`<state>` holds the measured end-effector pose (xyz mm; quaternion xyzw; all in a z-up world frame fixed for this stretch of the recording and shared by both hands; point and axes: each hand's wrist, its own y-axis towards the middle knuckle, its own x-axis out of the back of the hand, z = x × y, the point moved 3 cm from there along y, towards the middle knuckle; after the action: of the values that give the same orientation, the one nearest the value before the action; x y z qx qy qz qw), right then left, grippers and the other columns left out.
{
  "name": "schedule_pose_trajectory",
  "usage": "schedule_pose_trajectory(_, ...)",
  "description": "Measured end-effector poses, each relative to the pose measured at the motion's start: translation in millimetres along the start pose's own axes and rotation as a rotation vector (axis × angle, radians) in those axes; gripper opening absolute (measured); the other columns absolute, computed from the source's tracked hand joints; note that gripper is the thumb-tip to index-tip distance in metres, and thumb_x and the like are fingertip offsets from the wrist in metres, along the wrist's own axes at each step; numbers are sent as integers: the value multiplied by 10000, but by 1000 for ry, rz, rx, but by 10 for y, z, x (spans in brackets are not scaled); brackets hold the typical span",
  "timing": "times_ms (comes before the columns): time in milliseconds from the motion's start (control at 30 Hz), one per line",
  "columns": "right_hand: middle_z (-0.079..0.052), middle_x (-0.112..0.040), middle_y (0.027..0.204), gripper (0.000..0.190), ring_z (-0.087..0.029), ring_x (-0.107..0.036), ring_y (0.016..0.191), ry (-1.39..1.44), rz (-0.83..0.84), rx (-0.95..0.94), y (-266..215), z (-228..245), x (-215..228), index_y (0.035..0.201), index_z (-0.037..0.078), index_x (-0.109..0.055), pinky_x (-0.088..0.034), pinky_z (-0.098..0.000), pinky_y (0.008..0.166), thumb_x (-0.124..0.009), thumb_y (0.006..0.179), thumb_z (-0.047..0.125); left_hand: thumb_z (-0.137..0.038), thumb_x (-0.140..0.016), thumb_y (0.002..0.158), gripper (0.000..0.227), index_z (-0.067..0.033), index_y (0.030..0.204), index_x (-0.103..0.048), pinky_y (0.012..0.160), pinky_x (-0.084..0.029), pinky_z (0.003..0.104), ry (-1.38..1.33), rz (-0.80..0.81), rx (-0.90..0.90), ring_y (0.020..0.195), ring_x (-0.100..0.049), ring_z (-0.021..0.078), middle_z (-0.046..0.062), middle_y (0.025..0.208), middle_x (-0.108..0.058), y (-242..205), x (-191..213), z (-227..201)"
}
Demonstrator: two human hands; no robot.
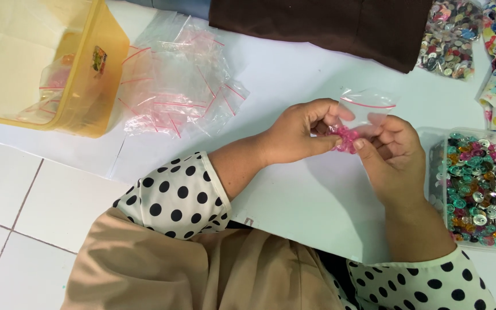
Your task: Sorting small pink flower-shaped buttons from a mixed container and placing them into small plastic bags
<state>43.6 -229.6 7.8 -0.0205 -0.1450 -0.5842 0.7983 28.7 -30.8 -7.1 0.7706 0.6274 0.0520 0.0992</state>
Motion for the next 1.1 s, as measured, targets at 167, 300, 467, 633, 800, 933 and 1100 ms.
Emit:
schedule_pose_trajectory(167,-132,-692,1075,432,-136,-644,896,47,14,-4,20,47,-33,1354,48,-504,-512,-227,809,-667,956,18,-64,-799,871,395,-164,1225,-657,816,-586,188,36,-34,26,821,-655,49,-49,945,-623,29,37,100)
schedule_pose_trajectory(300,-78,-689,1041,407,-130,-646,865,3,6,-50,17,75,-28,1330,58,-536,-510,-221,759,-684,954,16,-79,-777,868,387,-175,1226,-664,851,-617,201,90,-41,51,849,-689,64,-38,992,-656,32,60,70)
schedule_pose_trajectory(467,-46,-657,1013,274,-104,-612,931,13,11,-25,19,20,-41,1175,85,-536,-504,-228,853,-634,953,-43,-105,-742,902,335,-178,1221,-666,836,-587,207,117,-27,30,845,-687,67,-30,986,-716,33,48,102)
schedule_pose_trajectory(633,-97,-681,1073,342,-135,-645,1003,41,17,-57,19,61,-45,1293,42,-542,-531,-259,923,-615,963,-10,-94,-722,925,303,-160,1216,-663,804,-595,206,100,-12,15,830,-713,67,-31,940,-746,20,45,28)
schedule_pose_trajectory(800,-104,-663,975,326,-159,-644,923,73,3,2,44,-31,-6,1269,43,-503,-546,-285,904,-629,979,-38,-146,-742,903,317,-199,1209,-678,797,-560,199,144,-3,74,786,-651,48,-48,961,-707,19,47,51)
schedule_pose_trajectory(933,-60,-665,997,328,-129,-655,959,112,-1,15,52,-112,15,1251,71,-510,-556,-277,936,-662,977,-26,-216,-725,943,201,-157,1132,-690,742,-537,207,106,10,8,758,-623,51,-32,850,-697,33,56,-17)
schedule_pose_trajectory(1100,-95,-676,992,317,-132,-660,935,117,-11,-14,41,-70,11,1259,29,-544,-555,-266,921,-659,970,-38,-137,-623,975,99,-132,971,-723,707,-534,206,77,43,39,743,-650,52,-34,826,-736,15,50,-139)
